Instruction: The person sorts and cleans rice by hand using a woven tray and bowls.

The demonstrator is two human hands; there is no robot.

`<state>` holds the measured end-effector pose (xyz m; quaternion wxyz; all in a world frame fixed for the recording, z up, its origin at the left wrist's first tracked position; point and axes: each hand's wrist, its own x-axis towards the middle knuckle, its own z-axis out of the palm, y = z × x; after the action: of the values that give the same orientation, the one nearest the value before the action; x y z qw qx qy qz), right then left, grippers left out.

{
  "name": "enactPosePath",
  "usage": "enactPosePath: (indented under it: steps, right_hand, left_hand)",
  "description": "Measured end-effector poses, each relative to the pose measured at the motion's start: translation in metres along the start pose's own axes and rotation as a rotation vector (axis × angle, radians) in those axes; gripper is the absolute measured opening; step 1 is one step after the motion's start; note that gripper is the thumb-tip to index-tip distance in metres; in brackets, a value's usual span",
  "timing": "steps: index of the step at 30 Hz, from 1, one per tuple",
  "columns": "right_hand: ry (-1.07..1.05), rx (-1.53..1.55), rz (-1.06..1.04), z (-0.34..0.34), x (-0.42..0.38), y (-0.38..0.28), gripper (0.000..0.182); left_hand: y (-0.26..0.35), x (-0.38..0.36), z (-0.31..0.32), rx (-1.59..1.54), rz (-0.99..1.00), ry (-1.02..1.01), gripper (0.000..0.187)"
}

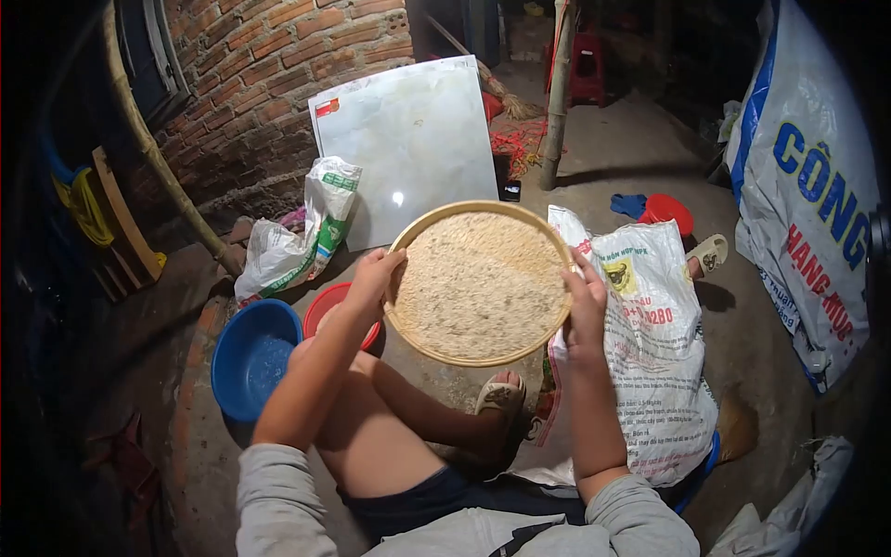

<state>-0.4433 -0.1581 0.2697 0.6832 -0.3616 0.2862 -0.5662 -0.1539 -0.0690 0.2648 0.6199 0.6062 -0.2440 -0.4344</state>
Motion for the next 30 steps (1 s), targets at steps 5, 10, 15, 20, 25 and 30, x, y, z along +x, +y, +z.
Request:
enactPosePath:
  steps: [5,10,15,20,25,30]
  right_hand:
    - [-0.081,-0.007,0.086,-0.036,0.031,0.005,0.043]
    - [0.014,-0.047,0.139,-0.032,0.026,0.055,0.042]
    - [-0.102,0.042,0.054,0.012,-0.008,0.028,0.046]
    - [-0.181,0.022,0.111,0.009,-0.004,0.002,0.042]
    - [-0.145,-0.030,0.216,-0.009,0.013,0.015,0.041]
    - [-0.151,-0.016,0.228,0.031,-0.006,0.041,0.043]
  left_hand:
    - [-0.050,-0.001,0.014,0.013,0.043,0.033,0.018]
    - [-0.040,0.012,-0.005,-0.083,0.034,0.125,0.018]
    - [0.015,-0.019,-0.020,-0.147,0.173,0.130,0.016]
    - [0.021,-0.068,-0.008,-0.249,0.257,0.179,0.025]
    - [-0.010,-0.073,-0.012,-0.245,0.308,0.172,0.045]
    - [-0.022,-0.065,-0.052,-0.457,0.247,0.236,0.039]
